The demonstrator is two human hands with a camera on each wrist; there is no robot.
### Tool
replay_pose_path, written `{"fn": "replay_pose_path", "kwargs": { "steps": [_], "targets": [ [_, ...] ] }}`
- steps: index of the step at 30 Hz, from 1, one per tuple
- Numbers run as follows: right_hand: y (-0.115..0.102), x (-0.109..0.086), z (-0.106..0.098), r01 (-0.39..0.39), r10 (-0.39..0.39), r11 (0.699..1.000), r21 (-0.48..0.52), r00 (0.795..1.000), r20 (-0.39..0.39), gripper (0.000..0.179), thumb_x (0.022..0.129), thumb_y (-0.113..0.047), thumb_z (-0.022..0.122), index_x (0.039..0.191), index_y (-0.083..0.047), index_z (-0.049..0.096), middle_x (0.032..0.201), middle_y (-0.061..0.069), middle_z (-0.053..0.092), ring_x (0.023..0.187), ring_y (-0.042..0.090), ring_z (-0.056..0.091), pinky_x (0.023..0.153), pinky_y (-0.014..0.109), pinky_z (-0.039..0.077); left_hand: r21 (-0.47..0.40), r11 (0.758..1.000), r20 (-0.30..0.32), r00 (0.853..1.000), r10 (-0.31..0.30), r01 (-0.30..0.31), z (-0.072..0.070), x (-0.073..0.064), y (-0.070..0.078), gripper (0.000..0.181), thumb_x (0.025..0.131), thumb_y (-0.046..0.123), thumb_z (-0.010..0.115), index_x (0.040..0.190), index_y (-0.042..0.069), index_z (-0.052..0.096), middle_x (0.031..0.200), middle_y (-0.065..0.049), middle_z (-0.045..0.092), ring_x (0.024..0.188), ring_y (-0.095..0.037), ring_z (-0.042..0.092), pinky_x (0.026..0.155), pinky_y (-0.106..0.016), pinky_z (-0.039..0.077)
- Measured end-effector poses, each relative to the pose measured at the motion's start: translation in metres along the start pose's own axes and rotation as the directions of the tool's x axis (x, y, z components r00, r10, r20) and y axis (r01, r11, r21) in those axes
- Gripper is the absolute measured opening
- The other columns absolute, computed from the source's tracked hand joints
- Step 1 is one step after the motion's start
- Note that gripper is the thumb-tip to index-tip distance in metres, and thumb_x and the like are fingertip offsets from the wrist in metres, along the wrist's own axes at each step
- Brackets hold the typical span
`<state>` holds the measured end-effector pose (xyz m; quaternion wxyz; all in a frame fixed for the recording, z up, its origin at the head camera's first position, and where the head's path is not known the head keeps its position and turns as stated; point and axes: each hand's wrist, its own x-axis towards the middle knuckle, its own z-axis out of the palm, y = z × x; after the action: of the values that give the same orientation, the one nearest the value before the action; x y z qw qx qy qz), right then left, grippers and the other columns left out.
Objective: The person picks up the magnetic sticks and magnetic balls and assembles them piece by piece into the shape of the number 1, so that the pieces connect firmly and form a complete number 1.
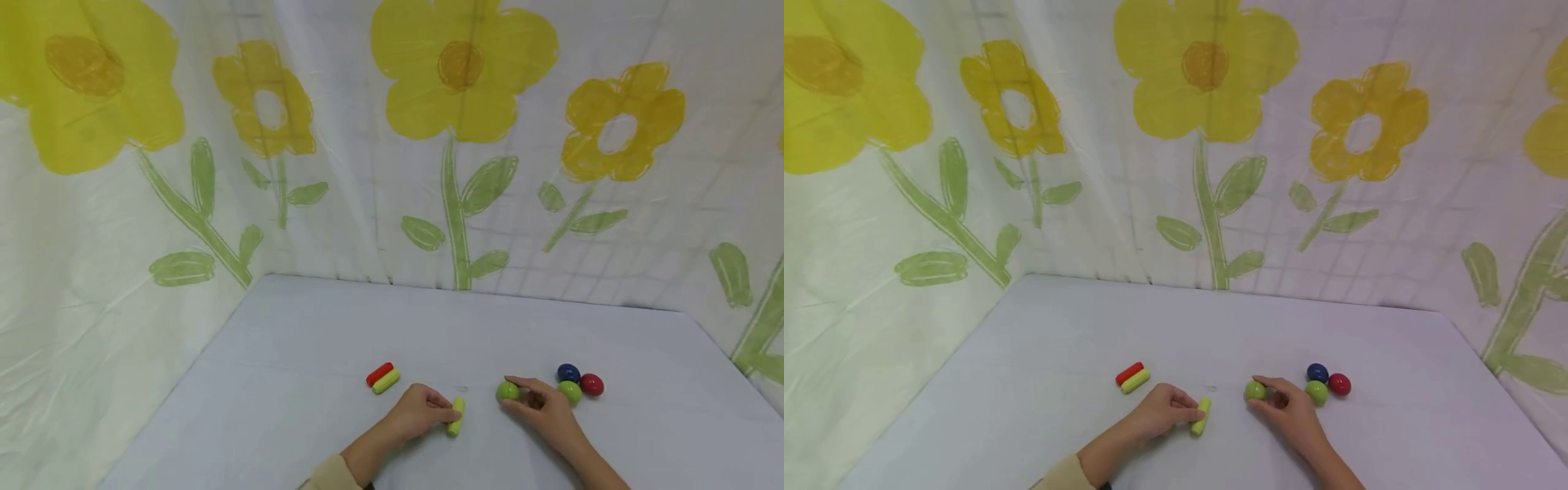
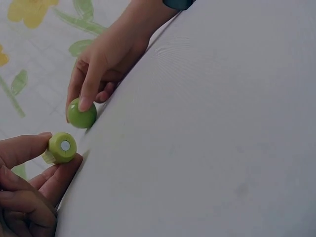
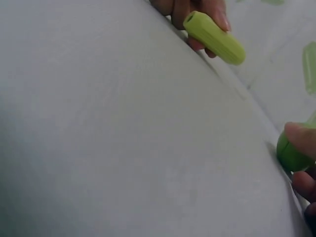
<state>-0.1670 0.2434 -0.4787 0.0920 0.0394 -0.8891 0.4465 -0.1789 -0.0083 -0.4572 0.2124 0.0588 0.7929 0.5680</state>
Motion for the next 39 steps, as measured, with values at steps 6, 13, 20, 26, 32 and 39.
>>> {"fn": "replay_pose_path", "kwargs": {
  "steps": [6, 13, 20, 26, 32, 39],
  "targets": [
    [-0.005, 0.020, 0.010, -0.041, 0.037, 0.999, 0.033, 0.995, 0.097, 0.043, 0.076, -0.027, 0.076, 0.115, -0.014, 0.066, 0.072, -0.001, 0.054, 0.061, 0.004, 0.044, 0.054, 0.020, 0.039, -0.015, 1.000, -0.014, 1.000, 0.015, -0.016, 0.004, 0.002, 0.003, 0.017, 0.077, 0.017, 0.076, 0.083, 0.002, 0.069, 0.075, -0.002, 0.068, 0.066, -0.006, 0.057, 0.057, -0.020, 0.042],
    [-0.009, 0.036, 0.023, -0.005, -0.005, 0.997, 0.078, 0.993, 0.117, 0.041, 0.076, -0.024, 0.076, 0.114, -0.010, 0.066, 0.085, 0.004, 0.063, 0.062, 0.003, 0.046, 0.055, 0.020, 0.041, -0.002, 1.000, -0.037, 0.999, 0.026, -0.026, 0.010, 0.005, 0.004, 0.019, 0.077, 0.019, 0.076, 0.083, 0.002, 0.069, 0.074, -0.001, 0.067, 0.067, -0.007, 0.055, 0.057, -0.021, 0.041],
    [-0.015, 0.048, 0.035, -0.003, -0.008, 0.996, 0.094, 0.993, 0.115, 0.042, 0.075, -0.021, 0.077, 0.114, -0.010, 0.066, 0.099, 0.009, 0.065, 0.063, 0.004, 0.047, 0.057, 0.020, 0.041, 0.017, 1.000, -0.051, 0.999, 0.017, -0.016, 0.013, 0.011, 0.003, 0.020, 0.076, 0.021, 0.076, 0.080, 0.003, 0.070, 0.067, 0.003, 0.061, 0.062, -0.007, 0.048, 0.053, -0.021, 0.036],
    [-0.018, 0.054, 0.042, -0.016, 0.005, 0.995, 0.097, 0.993, 0.116, 0.042, 0.074, -0.022, 0.078, 0.114, -0.010, 0.067, 0.104, 0.010, 0.066, 0.066, 0.004, 0.048, 0.058, 0.020, 0.042, 0.015, 1.000, -0.051, 0.999, 0.003, -0.002, 0.014, 0.013, 0.005, 0.020, 0.077, 0.022, 0.076, 0.081, 0.004, 0.069, 0.065, 0.004, 0.058, 0.058, -0.007, 0.044, 0.050, -0.021, 0.033],
    [-0.019, 0.052, 0.042, -0.029, 0.015, 0.993, 0.110, 0.992, 0.124, 0.045, 0.077, -0.024, 0.076, 0.118, -0.011, 0.064, 0.108, 0.009, 0.066, 0.071, 0.005, 0.052, 0.062, 0.020, 0.045, 0.024, 1.000, -0.042, 0.999, 0.003, -0.002, 0.015, 0.013, 0.006, 0.021, 0.077, 0.023, 0.076, 0.082, 0.004, 0.069, 0.068, 0.003, 0.061, 0.060, -0.006, 0.046, 0.051, -0.021, 0.034],
    [-0.019, 0.050, 0.039, -0.011, -0.007, 0.992, 0.129, 0.991, 0.134, 0.039, 0.086, -0.025, 0.067, 0.121, -0.010, 0.062, 0.117, 0.009, 0.064, 0.076, 0.005, 0.051, 0.066, 0.020, 0.044, 0.029, 0.999, -0.009, 1.000, -0.020, 0.020, 0.012, 0.016, 0.005, 0.021, 0.078, 0.025, 0.075, 0.083, 0.006, 0.069, 0.068, 0.004, 0.062, 0.054, -0.006, 0.042, 0.047, -0.020, 0.033]
  ]
}}
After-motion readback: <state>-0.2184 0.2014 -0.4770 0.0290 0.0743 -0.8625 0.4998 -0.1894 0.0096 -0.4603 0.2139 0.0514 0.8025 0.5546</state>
